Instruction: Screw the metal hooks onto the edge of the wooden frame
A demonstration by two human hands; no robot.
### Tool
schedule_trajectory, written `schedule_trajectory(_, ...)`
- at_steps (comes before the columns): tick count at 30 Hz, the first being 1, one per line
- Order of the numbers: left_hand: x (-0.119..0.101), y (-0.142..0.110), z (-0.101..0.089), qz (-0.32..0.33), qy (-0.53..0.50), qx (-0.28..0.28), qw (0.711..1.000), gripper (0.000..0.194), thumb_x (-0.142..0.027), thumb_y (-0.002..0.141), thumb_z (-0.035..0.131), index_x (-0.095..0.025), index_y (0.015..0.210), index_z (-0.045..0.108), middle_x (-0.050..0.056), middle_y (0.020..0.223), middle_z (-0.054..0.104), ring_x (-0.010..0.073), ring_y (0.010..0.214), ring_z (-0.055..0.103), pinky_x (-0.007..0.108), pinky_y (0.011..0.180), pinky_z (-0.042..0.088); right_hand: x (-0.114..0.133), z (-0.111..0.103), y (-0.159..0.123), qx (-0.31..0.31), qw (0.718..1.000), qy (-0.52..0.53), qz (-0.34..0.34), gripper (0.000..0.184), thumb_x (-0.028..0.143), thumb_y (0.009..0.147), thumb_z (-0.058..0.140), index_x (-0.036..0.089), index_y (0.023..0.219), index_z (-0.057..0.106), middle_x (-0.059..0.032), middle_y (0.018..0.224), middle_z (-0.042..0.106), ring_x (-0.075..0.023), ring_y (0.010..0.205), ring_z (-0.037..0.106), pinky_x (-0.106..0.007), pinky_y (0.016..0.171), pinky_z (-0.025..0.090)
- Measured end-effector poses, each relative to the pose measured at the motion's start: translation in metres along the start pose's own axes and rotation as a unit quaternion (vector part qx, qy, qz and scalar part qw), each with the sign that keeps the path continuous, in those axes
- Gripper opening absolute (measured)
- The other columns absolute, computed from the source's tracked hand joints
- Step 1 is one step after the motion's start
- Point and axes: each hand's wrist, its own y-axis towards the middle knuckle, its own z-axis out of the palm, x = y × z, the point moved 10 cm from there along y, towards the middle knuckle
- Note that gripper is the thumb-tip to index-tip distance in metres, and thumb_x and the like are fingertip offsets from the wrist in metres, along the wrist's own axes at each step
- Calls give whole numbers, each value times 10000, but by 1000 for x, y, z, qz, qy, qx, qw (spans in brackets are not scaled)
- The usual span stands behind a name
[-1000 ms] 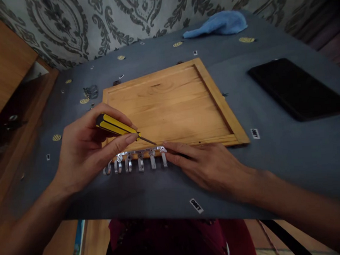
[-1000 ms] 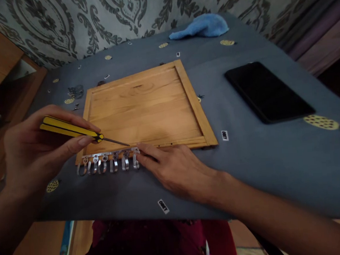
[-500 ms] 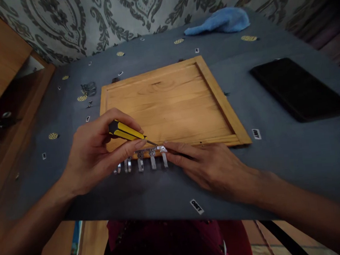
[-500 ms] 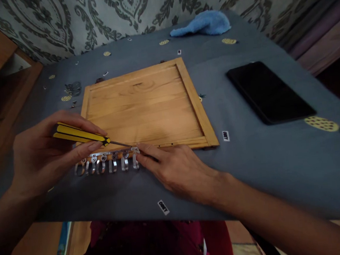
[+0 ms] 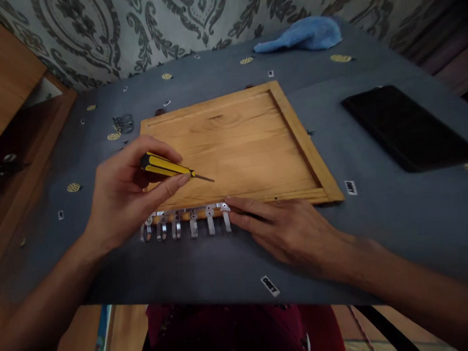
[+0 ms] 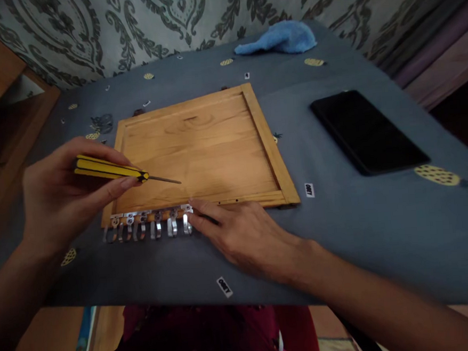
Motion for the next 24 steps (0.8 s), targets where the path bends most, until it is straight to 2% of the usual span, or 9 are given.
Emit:
schedule_trajectory(4,39,9,1,-26,-40,52,998,270,-330,742,798,-187,890,624,-14,812,641,85,661,614,200,581,547,-1,-1,0,6,1000,15,3,409,54,889,412,149,1228,621,-97,1282,658,-165,717,711,-304,552,571)
schedule_trajectory(7,62,9,9,-30,-18,128,991,222,-346,744,779,-189,794,631,-24,685,639,89,569,577,185,478,464,-2,0,-1,18,999,30,6,391,71,921,391,149,1225,623,-111,1291,650,-183,799,721,-315,584,587)
schedule_trajectory(10,76,3,19,-39,27,188,981,181,-346,783,731,-190,804,643,-22,699,651,104,594,568,207,507,422,-2,-2,-1,18,999,36,7,385,79,935,368,143,1216,624,-123,1288,650,-192,827,724,-330,601,600)
schedule_trajectory(14,85,-3,31,-33,92,234,967,141,-343,827,679,-204,841,660,-6,778,663,149,705,582,269,639,408,-2,-2,-2,14,999,39,6,376,80,935,381,141,1219,621,-124,1293,648,-194,894,723,-323,640,612)
schedule_trajectory(19,74,-5,36,-1,121,258,959,220,-429,849,653,-224,928,664,26,928,668,214,901,592,324,777,427,-4,0,-4,16,999,32,12,397,78,928,401,164,1256,607,-109,1296,648,-187,914,721,-306,646,613)
schedule_trajectory(21,55,-7,35,15,125,246,961,220,-420,892,607,-218,968,647,36,965,660,215,943,589,327,804,436,-4,1,-4,24,999,32,14,406,75,921,411,171,1264,606,-104,1300,647,-184,905,721,-304,647,612)
schedule_trajectory(24,12,-14,40,47,102,219,969,224,-405,919,588,-207,1024,601,35,996,660,190,938,607,305,807,458,-3,1,-4,27,999,40,12,408,77,915,418,164,1267,607,-113,1307,641,-188,896,721,-296,625,605)
